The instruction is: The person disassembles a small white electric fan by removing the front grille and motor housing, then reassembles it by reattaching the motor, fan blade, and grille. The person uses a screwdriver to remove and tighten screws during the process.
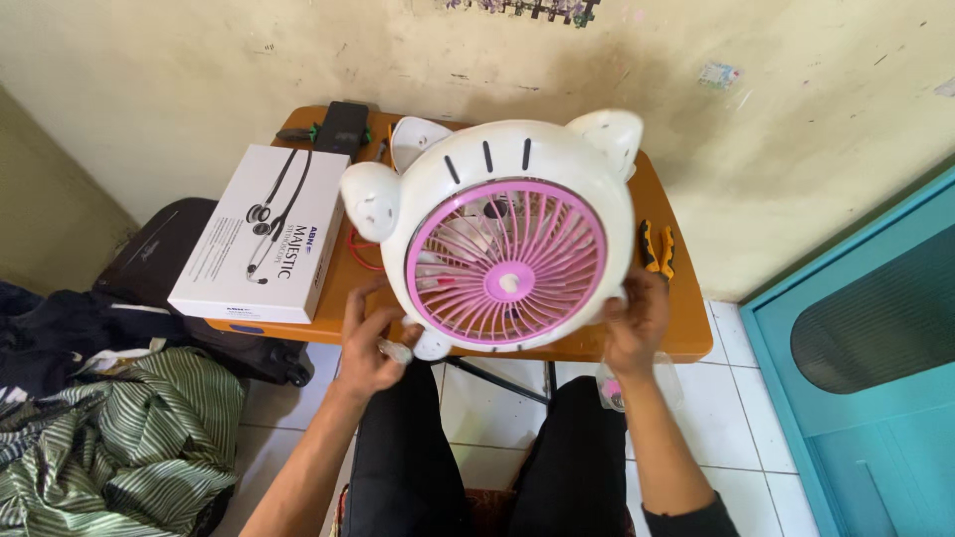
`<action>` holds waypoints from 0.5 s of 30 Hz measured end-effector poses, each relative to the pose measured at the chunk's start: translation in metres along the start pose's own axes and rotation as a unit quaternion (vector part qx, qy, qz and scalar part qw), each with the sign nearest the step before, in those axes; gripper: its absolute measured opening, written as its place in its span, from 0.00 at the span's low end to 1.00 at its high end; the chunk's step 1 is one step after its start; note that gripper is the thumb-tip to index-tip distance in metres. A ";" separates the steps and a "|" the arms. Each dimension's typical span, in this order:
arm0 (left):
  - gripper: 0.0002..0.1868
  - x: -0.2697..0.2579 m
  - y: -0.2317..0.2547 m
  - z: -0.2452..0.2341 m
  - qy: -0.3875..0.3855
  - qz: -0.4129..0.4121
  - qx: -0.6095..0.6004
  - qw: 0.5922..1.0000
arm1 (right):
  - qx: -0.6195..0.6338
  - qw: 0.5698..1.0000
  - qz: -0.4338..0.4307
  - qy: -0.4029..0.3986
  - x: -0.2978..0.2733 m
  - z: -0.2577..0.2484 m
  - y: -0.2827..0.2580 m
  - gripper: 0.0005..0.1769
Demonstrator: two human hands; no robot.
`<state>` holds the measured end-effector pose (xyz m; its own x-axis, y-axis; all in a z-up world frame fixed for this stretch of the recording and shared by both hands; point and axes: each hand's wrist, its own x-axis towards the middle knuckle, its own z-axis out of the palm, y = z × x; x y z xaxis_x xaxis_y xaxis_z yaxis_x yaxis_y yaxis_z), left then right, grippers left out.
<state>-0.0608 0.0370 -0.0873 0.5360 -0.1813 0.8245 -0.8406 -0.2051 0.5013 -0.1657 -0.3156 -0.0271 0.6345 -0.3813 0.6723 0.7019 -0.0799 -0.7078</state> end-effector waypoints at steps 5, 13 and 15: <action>0.23 0.002 -0.030 -0.019 0.002 -0.010 -0.174 0.985 | 0.026 0.996 0.071 0.045 0.061 -0.031 -0.071 0.20; 0.28 0.127 0.048 -0.055 -0.169 -0.205 -0.330 0.906 | -0.301 0.880 -0.006 -0.367 0.217 0.044 -0.188 0.29; 0.25 0.157 0.082 -0.035 -0.209 -0.048 -0.298 0.930 | -0.299 0.862 0.040 -0.406 0.230 0.082 -0.194 0.30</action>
<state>-0.0478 0.0253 0.0923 0.4898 -0.5741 0.6561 -0.6143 0.3068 0.7270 -0.1294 -0.3127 0.2827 0.8612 0.3443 0.3739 0.5069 -0.6371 -0.5807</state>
